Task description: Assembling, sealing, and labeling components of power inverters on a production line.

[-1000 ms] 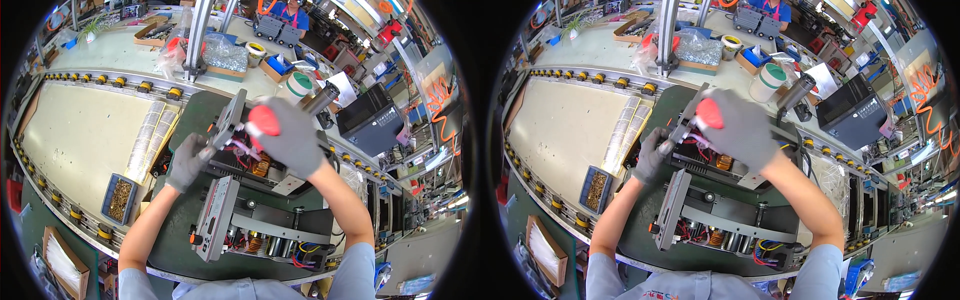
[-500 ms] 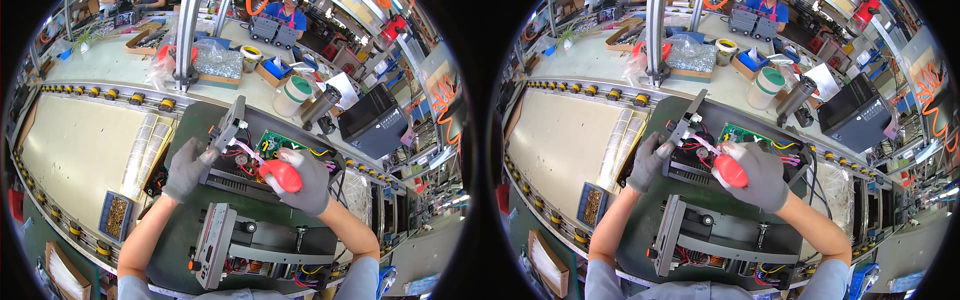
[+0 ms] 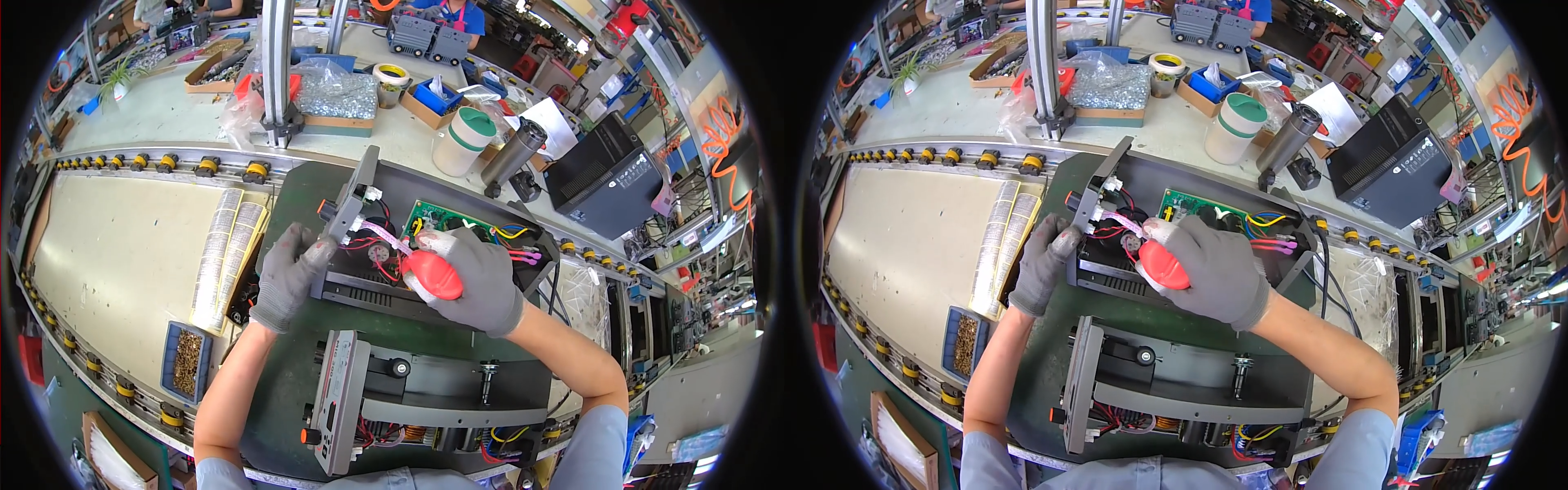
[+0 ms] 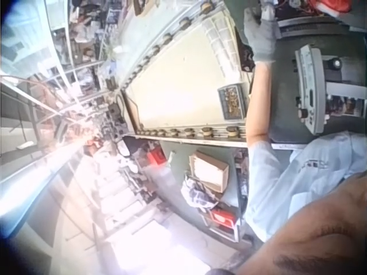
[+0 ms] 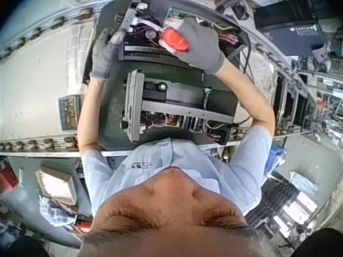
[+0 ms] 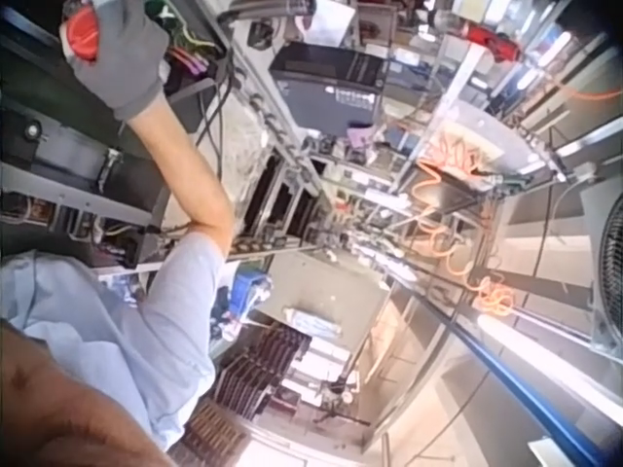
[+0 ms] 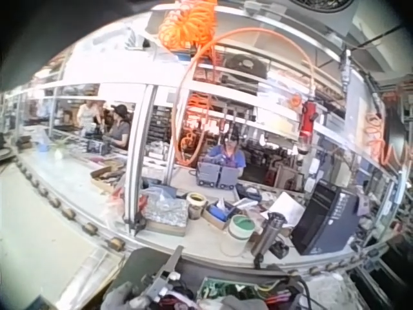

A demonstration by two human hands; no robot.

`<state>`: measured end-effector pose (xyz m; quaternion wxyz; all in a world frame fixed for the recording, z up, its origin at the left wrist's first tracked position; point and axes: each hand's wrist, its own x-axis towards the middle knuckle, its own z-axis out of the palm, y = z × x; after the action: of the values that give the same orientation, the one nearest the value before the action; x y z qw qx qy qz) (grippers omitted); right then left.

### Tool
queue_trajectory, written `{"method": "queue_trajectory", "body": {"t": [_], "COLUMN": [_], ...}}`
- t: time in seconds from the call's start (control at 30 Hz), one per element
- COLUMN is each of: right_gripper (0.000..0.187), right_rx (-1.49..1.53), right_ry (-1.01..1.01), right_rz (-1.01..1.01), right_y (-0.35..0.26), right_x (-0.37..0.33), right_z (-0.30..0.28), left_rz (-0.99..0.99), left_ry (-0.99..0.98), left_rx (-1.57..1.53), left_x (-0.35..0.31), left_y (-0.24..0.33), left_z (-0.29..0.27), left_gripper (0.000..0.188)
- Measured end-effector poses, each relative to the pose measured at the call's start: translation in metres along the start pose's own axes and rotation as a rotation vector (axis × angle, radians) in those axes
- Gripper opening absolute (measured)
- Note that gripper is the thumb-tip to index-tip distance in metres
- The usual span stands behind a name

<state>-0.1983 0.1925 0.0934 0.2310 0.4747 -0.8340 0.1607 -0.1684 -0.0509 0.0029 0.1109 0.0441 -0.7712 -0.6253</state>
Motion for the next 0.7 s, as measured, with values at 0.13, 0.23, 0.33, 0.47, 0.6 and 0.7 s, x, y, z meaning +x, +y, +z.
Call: {"method": "queue_trajectory", "body": {"t": [0.13, 0.23, 0.33, 0.47, 0.6, 0.7], "right_gripper": [0.061, 0.058, 0.052, 0.052, 0.061, 0.058], "right_rx": [-0.061, -0.055, 0.039, 0.032, 0.252, 0.222], "right_ry": [0.010, 0.023, 0.034, 0.315, 0.357, 0.268], "right_rz": [-0.016, -0.002, 0.009, 0.006, -0.141, -0.193], "right_y": [-0.004, -0.002, -0.001, -0.005, -0.026, -0.029], "right_x": [0.003, 0.004, 0.010, 0.012, 0.022, 0.031], "right_z": [-0.004, -0.003, -0.004, -0.045, -0.034, -0.007], "left_rz": [0.004, 0.019, -0.010, -0.049, -0.077, -0.097], "left_ry": [0.006, 0.009, -0.003, -0.050, -0.040, -0.056], "left_rx": [-0.026, 0.012, 0.036, -0.061, 0.045, -0.031], "left_x": [-0.002, 0.001, 0.002, 0.004, 0.009, 0.009], "left_y": [0.005, 0.003, 0.003, 0.002, -0.007, -0.001], "left_z": [0.000, 0.000, -0.005, -0.003, -0.007, -0.007], "left_gripper": [0.043, 0.045, 0.047, 0.054, 0.058, 0.058]}}
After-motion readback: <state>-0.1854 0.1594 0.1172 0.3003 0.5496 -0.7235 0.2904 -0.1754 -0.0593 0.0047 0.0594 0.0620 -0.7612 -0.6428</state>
